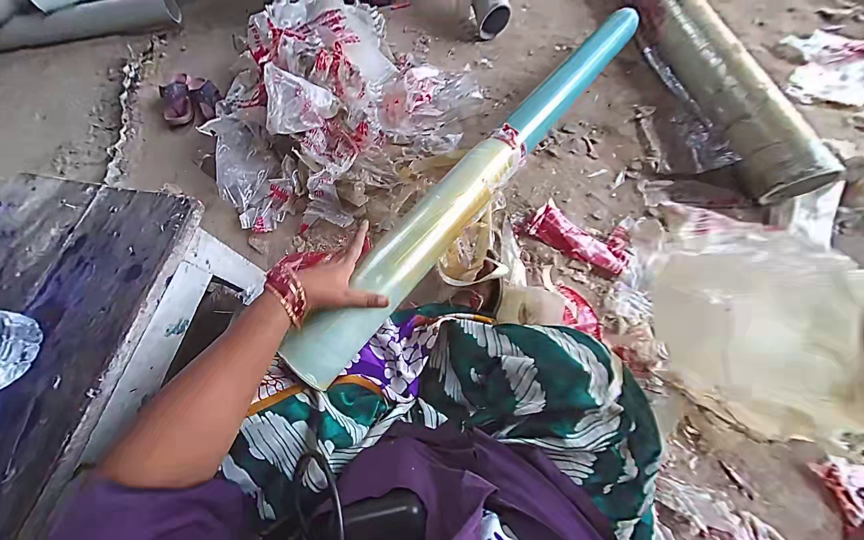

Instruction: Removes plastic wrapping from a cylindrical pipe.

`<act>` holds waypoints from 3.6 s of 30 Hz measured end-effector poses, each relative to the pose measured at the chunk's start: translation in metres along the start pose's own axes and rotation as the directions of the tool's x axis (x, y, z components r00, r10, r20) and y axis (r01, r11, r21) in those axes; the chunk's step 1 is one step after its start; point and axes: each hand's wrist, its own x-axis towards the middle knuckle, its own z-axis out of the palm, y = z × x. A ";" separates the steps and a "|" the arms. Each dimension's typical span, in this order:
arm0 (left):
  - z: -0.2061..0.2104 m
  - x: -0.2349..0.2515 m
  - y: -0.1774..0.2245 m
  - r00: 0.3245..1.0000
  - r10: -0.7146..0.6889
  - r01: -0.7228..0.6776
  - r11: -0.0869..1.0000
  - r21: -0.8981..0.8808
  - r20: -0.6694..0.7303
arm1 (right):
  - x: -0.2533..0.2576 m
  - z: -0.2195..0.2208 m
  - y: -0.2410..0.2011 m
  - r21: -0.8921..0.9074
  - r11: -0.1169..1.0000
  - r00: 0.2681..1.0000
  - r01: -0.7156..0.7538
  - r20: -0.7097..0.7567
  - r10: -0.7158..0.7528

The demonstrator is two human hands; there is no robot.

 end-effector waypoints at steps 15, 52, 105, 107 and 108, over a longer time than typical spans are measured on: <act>0.042 -0.061 -0.016 0.987 -0.015 0.005 0.998 -0.067 -0.162 | 0.041 0.000 0.002 0.578 0.728 0.928 -0.370 0.271 0.257; 0.097 -0.089 -0.005 0.788 0.241 0.132 0.833 0.537 -0.567 | -0.042 0.247 -0.202 0.480 0.877 0.710 0.027 0.608 -0.355; 0.165 -0.102 -0.019 0.816 0.267 -0.158 0.956 0.246 -0.513 | 0.026 0.244 -0.181 0.298 0.871 0.721 0.391 0.489 -0.491; 0.164 -0.102 -0.020 0.805 0.265 -0.167 0.960 0.226 -0.531 | 0.033 0.237 -0.176 0.253 0.890 0.728 0.380 0.512 -0.456; 0.163 -0.102 -0.021 0.800 0.262 -0.160 0.960 0.228 -0.539 | 0.036 0.234 -0.174 0.211 0.904 0.732 0.372 0.532 -0.425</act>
